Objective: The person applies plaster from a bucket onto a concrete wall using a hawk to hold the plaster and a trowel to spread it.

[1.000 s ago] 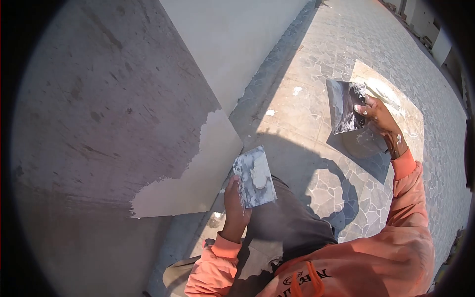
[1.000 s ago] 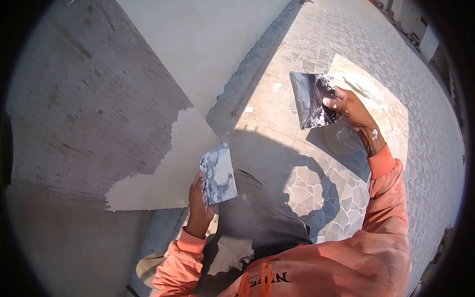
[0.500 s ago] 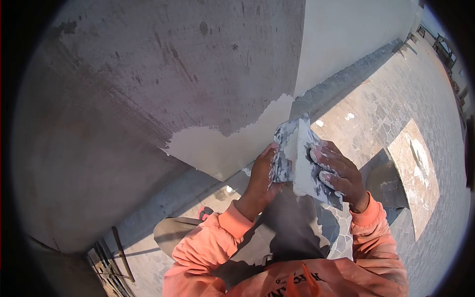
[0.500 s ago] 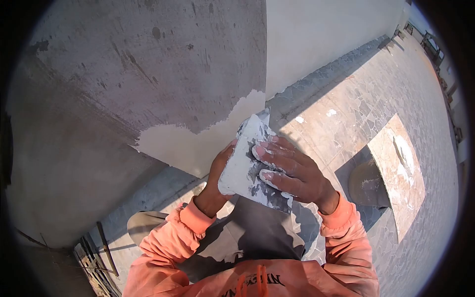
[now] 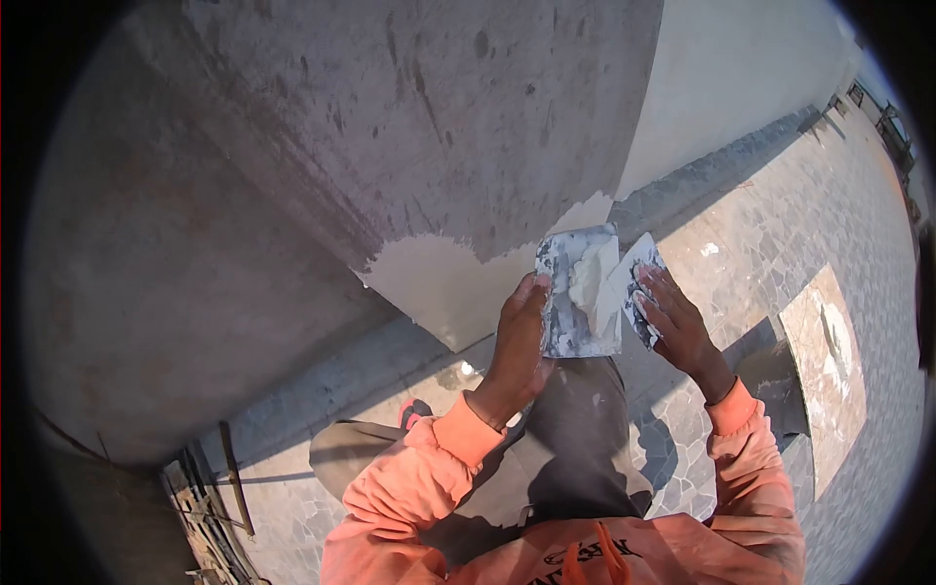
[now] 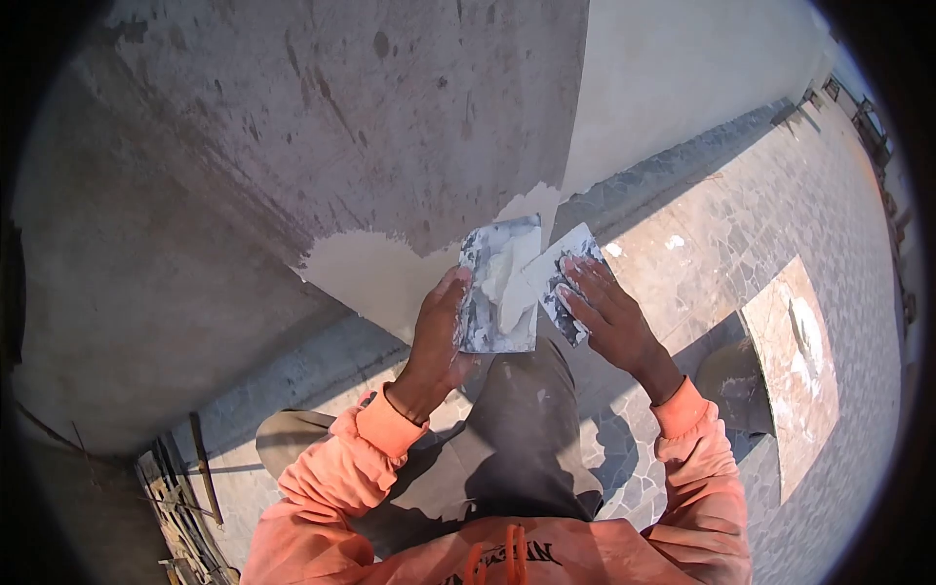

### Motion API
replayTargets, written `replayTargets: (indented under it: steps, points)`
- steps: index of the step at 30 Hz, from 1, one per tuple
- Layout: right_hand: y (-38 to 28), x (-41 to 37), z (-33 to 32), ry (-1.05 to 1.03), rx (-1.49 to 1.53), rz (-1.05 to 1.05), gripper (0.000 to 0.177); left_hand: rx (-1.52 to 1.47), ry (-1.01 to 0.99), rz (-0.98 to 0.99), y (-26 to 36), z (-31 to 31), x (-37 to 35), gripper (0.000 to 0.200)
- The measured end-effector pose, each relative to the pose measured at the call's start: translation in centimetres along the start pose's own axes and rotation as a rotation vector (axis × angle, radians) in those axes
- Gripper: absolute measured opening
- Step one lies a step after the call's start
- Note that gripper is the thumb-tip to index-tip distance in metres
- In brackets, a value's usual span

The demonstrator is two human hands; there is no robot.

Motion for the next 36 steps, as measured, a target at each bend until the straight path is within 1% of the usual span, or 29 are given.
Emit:
replayTargets:
  steps: [1,4,5,7,8,9,12,14,17,20,23,26,27,29,30,31,32,34,35,36]
  points:
    - [0.7,-0.2,-0.1,-0.042,-0.064,0.083,0.066,-0.011,-0.011,0.009,0.4,0.1,0.0,0.029]
    - [3.0,-2.1,1.0,0.035,0.213,0.527,0.048,-0.015,-0.03,0.046,1.9,1.0,-0.1,0.028]
    - [4.0,-3.3,1.7,-0.068,0.387,0.939,0.04,-0.012,-0.029,0.062,2.4,1.2,-0.1,0.027]
    - [2.7,-2.2,2.2,0.208,1.149,1.018,0.039,0.013,-0.028,0.055,2.8,0.7,0.1,0.025]
    - [1.6,-1.3,2.6,0.361,1.53,1.02,0.039,0.027,-0.029,0.047,2.8,0.5,0.2,0.025]
    - [-0.4,0.6,1.9,0.421,1.653,1.046,0.044,0.035,-0.023,0.034,2.6,0.2,0.4,0.024]
    - [-0.6,1.9,3.9,0.343,1.822,0.959,0.043,0.058,0.004,-0.002,1.7,-0.7,0.6,0.024]
    - [-0.4,1.9,4.9,0.323,1.84,0.986,0.04,0.062,0.024,-0.016,1.2,-1.2,0.8,0.025]
    - [-1.5,2.1,5.2,0.229,1.881,0.997,0.042,0.156,0.066,0.057,1.3,-1.7,0.8,0.027]
    - [-4.3,2.8,3.3,0.224,1.966,0.952,0.045,0.19,0.082,0.081,2.4,-2.2,1.1,0.028]
    - [-4.9,1.7,2.9,0.111,1.967,0.939,0.047,0.125,0.109,0.068,3.1,-3.0,1.5,0.027]
    - [-6.0,1.1,1.1,0.0,1.987,0.924,0.048,0.126,0.123,0.092,3.4,-4.4,2.1,0.026]
    - [-6.6,1.1,-0.1,0.006,1.988,0.927,0.048,0.116,0.149,0.105,3.3,-4.4,2.1,0.026]
    - [-6.5,0.9,-1.8,0.064,1.871,0.991,0.045,0.095,0.2,0.127,2.9,-4.3,2.1,0.025]
    - [-6.2,0.6,-2.3,0.095,1.81,1.022,0.043,0.136,0.187,0.174,3.0,-4.0,1.9,0.024]
    - [-6.0,0.0,-2.3,0.176,1.749,1.109,0.04,0.176,0.174,0.22,3.1,-3.5,1.6,0.024]
    - [-6.0,-0.8,-2.0,0.192,1.627,1.135,0.038,0.217,0.161,0.266,3.1,-3.1,1.4,0.023]
    - [-6.3,-2.8,-1.3,0.218,1.382,1.182,0.035,0.349,0.21,0.416,2.8,-2.8,1.6,0.022]
    - [-7.0,-3.3,-0.4,0.289,1.503,1.249,0.032,0.417,0.234,0.489,2.7,-2.7,1.6,0.022]
    - [-7.9,-3.3,-0.1,0.292,1.425,1.263,0.03,0.576,0.216,0.568,3.0,-2.2,1.3,0.022]
Point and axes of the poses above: each hand's wrist, its own x-axis towards the middle knuckle, its own z-axis out of the palm, y = z × x, the point moved 3 cm from there along x, towards the middle knuckle, and after that the axes turned 15 degrees about z, right-handed, at the moved point
